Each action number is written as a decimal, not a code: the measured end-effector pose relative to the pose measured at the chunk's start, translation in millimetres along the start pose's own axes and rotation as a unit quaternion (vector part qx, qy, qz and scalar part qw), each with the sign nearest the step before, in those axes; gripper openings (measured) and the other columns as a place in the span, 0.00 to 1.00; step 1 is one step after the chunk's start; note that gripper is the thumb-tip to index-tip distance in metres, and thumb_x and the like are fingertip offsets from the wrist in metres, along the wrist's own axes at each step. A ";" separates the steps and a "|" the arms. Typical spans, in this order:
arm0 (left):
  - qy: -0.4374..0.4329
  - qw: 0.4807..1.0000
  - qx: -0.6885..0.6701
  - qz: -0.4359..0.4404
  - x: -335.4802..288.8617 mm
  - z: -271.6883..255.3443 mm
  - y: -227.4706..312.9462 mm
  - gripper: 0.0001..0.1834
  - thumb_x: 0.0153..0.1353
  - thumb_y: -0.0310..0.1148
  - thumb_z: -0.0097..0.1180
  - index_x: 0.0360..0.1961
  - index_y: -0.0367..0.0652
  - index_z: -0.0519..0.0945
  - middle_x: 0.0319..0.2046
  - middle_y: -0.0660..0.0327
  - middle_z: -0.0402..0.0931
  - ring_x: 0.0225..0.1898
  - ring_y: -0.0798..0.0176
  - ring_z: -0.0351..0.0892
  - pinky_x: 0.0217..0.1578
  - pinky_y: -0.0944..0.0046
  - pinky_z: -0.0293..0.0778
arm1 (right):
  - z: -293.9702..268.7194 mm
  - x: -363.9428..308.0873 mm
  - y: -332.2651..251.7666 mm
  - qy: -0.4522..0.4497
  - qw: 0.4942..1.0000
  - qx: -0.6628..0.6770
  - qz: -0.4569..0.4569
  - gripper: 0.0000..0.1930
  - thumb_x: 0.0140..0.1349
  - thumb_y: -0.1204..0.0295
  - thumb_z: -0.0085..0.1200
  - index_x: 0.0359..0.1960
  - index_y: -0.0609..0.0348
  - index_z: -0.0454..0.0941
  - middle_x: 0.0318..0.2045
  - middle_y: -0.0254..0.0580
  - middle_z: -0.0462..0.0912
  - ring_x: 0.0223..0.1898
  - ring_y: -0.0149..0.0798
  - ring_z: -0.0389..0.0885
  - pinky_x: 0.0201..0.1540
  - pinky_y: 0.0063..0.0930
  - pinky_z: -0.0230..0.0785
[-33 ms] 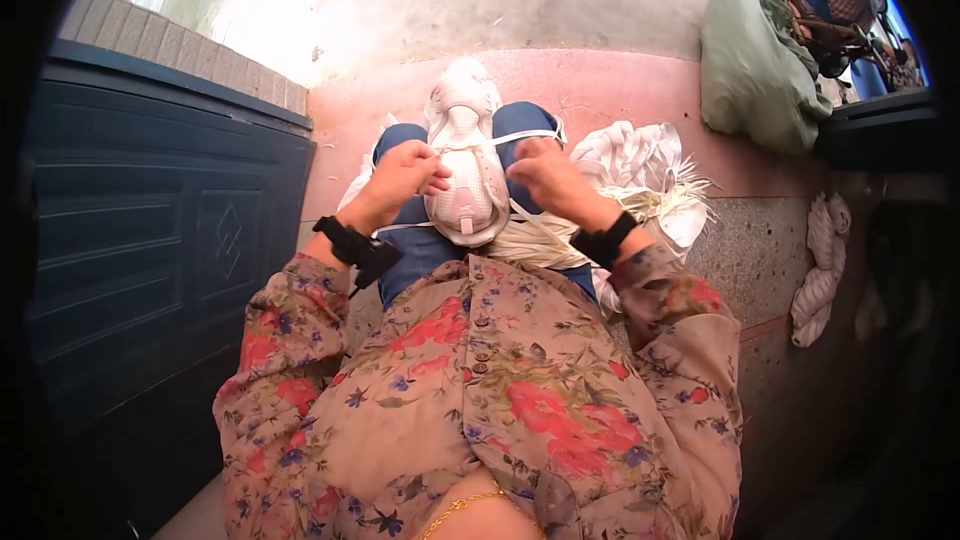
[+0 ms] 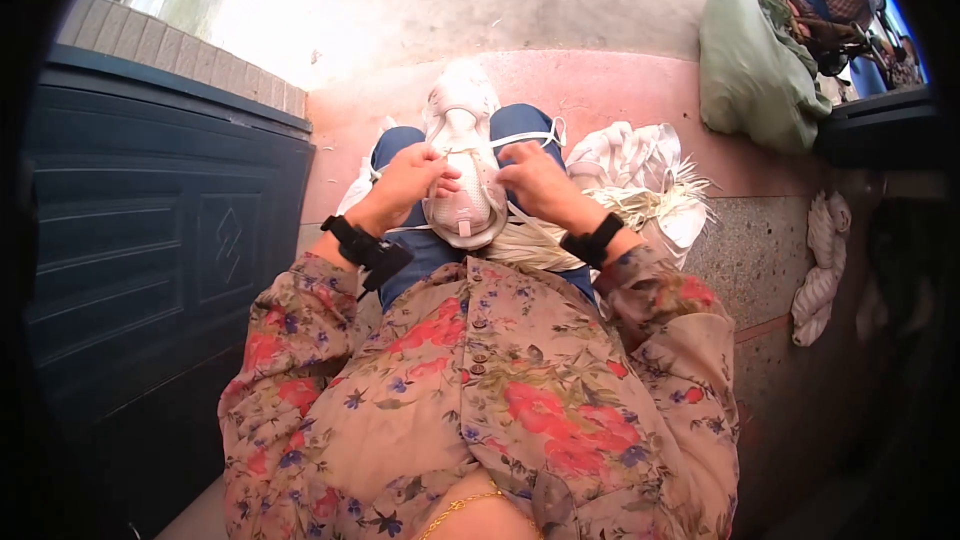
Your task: The recorder is threading long white laces through shoe upper components as part of a manufacturing process.
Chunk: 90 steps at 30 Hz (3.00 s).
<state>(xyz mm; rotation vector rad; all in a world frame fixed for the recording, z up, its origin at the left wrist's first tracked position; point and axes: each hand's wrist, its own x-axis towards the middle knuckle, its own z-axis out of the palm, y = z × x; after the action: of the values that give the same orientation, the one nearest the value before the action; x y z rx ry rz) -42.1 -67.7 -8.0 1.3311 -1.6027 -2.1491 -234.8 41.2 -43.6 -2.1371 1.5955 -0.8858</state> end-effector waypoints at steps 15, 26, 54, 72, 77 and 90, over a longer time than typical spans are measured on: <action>0.061 0.985 -0.160 -0.009 25.1 34.7 -6.1 0.09 0.61 0.28 0.41 0.37 0.30 0.67 0.34 0.52 0.72 0.31 0.64 0.75 0.34 0.70 0.73 | 20.4 32.8 23.5 0.021 0.990 0.036 0.134 0.06 0.50 0.75 0.47 0.24 0.60 0.78 0.25 0.49 0.76 0.32 0.51 0.74 0.35 0.39 0.66; 0.077 0.990 -0.115 0.015 26.5 29.3 -11.1 0.06 0.61 0.29 0.42 0.35 0.36 0.68 0.30 0.58 0.72 0.27 0.68 0.74 0.28 0.72 0.73 | 16.4 57.3 -7.4 -0.090 0.966 -0.240 0.032 0.04 0.44 0.71 0.51 0.22 0.54 0.77 0.28 0.37 0.75 0.36 0.38 0.73 0.36 0.33 0.59; 0.198 0.774 0.519 0.306 11.8 -19.9 -27.0 0.09 0.52 0.31 0.51 0.25 0.36 0.78 0.42 0.47 0.71 0.51 0.42 0.63 0.51 0.51 0.61 | 27.1 27.7 -9.0 -0.030 0.990 -0.059 0.124 0.11 0.49 0.80 0.42 0.34 0.68 0.72 0.31 0.55 0.72 0.38 0.53 0.67 0.43 0.41 0.61; 0.157 0.690 0.621 0.337 25.2 -14.0 -9.3 0.07 0.44 0.34 0.55 0.17 0.42 0.77 0.21 0.61 0.75 0.32 0.58 0.70 0.32 0.58 0.64 | 22.3 38.1 -19.7 -0.029 0.984 -0.175 -0.014 0.08 0.45 0.77 0.48 0.30 0.62 0.73 0.27 0.41 0.75 0.36 0.40 0.72 0.38 0.30 0.67; 0.159 0.704 0.630 0.287 1.2 2.7 -0.1 0.12 0.47 0.39 0.57 0.27 0.41 0.77 0.26 0.57 0.74 0.36 0.55 0.70 0.32 0.57 0.65 | 17.1 49.4 -16.2 -0.183 0.926 -0.325 -0.062 0.06 0.47 0.71 0.47 0.25 0.58 0.75 0.27 0.35 0.75 0.35 0.34 0.71 0.35 0.25 0.63; -0.078 0.861 0.455 0.215 38.2 -40.6 -15.3 0.12 0.52 0.33 0.46 0.23 0.32 0.74 0.23 0.41 0.71 0.29 0.40 0.72 0.31 0.51 0.68 | 2.3 56.3 -105.0 -0.014 0.940 0.338 0.051 0.03 0.56 0.78 0.45 0.31 0.61 0.65 0.22 0.45 0.73 0.26 0.49 0.74 0.31 0.34 0.68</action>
<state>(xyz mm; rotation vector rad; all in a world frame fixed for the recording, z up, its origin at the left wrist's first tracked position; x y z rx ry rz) -30.3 -111.8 -43.4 0.7833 -2.8316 -1.2517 -145.8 21.3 33.1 -1.5570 1.1388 -1.1535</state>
